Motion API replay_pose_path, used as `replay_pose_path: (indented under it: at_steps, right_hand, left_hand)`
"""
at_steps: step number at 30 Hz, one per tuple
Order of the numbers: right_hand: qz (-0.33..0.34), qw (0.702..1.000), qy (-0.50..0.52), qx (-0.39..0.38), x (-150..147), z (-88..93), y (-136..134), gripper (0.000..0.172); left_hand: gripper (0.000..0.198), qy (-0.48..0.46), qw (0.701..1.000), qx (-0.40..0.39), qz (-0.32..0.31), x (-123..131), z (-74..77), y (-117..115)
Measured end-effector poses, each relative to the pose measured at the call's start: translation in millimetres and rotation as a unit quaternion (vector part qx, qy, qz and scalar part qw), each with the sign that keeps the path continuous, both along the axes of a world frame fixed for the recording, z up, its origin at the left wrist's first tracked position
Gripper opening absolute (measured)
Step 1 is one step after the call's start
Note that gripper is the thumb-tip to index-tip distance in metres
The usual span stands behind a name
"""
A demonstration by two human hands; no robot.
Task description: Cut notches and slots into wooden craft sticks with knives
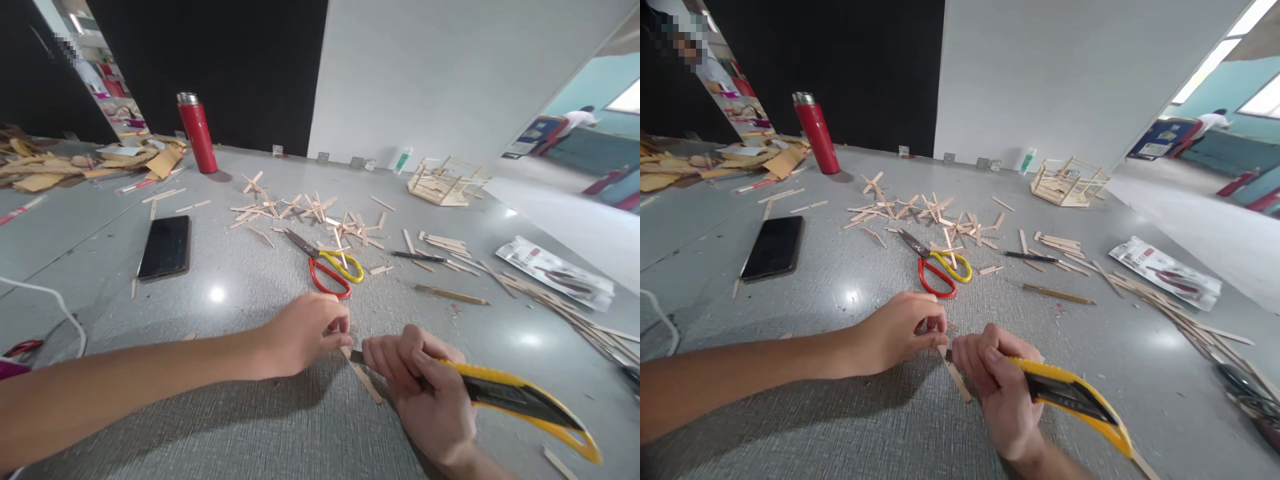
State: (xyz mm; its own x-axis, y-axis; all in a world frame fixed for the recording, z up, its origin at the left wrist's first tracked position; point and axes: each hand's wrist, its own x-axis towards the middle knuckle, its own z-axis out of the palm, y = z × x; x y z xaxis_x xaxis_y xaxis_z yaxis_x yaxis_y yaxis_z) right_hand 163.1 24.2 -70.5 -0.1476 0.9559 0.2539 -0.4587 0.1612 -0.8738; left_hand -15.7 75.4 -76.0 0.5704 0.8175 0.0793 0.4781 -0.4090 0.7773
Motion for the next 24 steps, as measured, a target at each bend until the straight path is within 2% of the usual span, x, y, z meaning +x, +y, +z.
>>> replay_pose_path:
  at_steps: [5,11,18,24]
  right_hand:
    - [-0.012,1.000,-0.007,0.003,-1,-3.5,-3,0.041]
    - [-0.030,0.999,-0.029,-0.017,-4,-1.4,-9,0.044]
    - [-0.058,0.996,-0.066,-0.013,-5,3.6,-16,0.044]
    - [-0.053,0.995,-0.083,-0.013,-2,5.0,-17,0.043]
  left_hand:
    - [0.031,-0.007,1.000,0.024,0.013,4,-6.8,-2]
    - [0.023,0.002,0.998,0.030,0.058,5,-11.0,-3]
    - [0.022,0.019,0.998,0.021,0.057,7,-8.1,2]
    - [0.024,0.026,0.998,0.023,0.057,7,-8.5,2]
